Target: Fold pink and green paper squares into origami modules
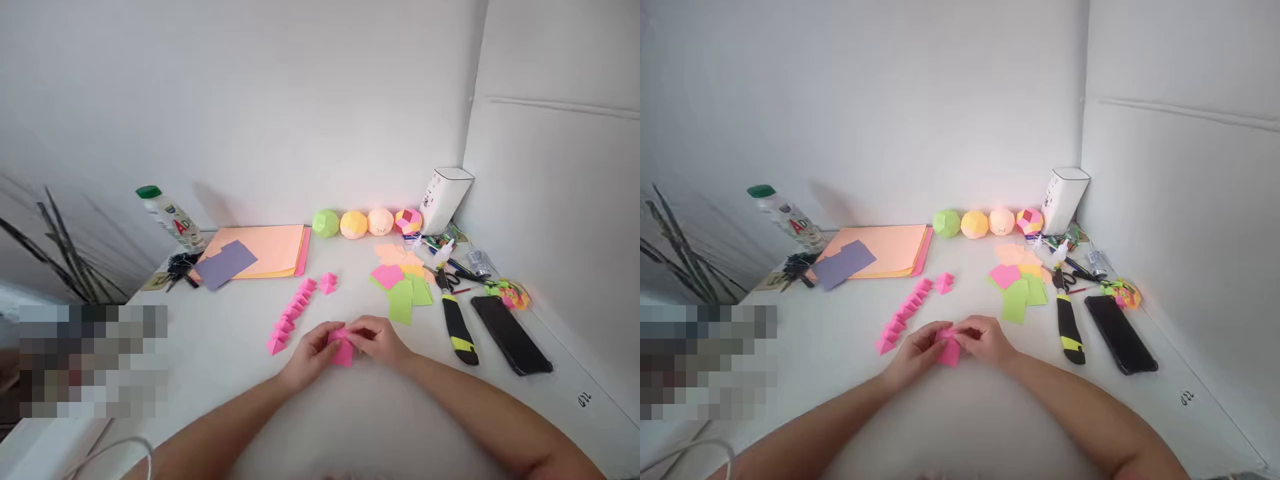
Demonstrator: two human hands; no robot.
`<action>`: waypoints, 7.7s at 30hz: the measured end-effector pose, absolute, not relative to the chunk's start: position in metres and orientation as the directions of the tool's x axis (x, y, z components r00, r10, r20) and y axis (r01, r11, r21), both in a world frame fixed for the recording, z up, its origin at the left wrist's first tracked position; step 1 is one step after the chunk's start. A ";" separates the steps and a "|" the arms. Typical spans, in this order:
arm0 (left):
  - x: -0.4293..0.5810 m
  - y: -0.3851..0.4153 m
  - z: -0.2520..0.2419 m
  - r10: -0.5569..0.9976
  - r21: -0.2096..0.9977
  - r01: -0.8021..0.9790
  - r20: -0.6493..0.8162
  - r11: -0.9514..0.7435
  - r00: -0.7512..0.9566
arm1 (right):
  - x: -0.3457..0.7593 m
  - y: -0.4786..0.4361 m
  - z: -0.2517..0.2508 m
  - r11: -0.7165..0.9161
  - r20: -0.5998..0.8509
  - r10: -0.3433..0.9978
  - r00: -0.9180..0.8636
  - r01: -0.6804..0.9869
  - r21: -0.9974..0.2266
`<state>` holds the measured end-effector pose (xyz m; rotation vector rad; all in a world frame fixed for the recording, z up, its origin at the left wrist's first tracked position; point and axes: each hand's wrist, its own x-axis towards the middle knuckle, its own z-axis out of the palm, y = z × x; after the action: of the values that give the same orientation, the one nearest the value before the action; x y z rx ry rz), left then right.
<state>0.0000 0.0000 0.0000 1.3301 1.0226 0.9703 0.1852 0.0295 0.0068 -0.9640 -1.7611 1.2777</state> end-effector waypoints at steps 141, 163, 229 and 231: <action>0.003 -0.005 0.006 0.973 0.981 0.192 -0.015 -0.031 0.231 | 0.184 0.023 0.009 0.352 0.137 0.808 -0.574 0.283 -0.892; 0.002 -0.002 0.013 0.946 0.972 0.200 0.050 -0.119 0.320 | 0.187 0.025 0.011 0.168 0.013 0.832 -0.554 0.229 -0.959; 0.003 -0.002 0.004 0.946 0.989 -0.098 -0.079 0.115 0.314 | 0.187 0.028 0.006 0.150 0.060 0.859 -0.508 0.138 -0.979; 0.002 -0.002 0.004 0.944 0.988 -0.102 -0.078 0.117 0.320 | 0.187 0.029 0.006 0.159 0.065 0.860 -0.506 0.145 -0.977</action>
<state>0.0024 -0.0024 0.0044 1.1856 0.9336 0.9576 0.1869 0.0286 0.0065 -0.9590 -1.7837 1.3948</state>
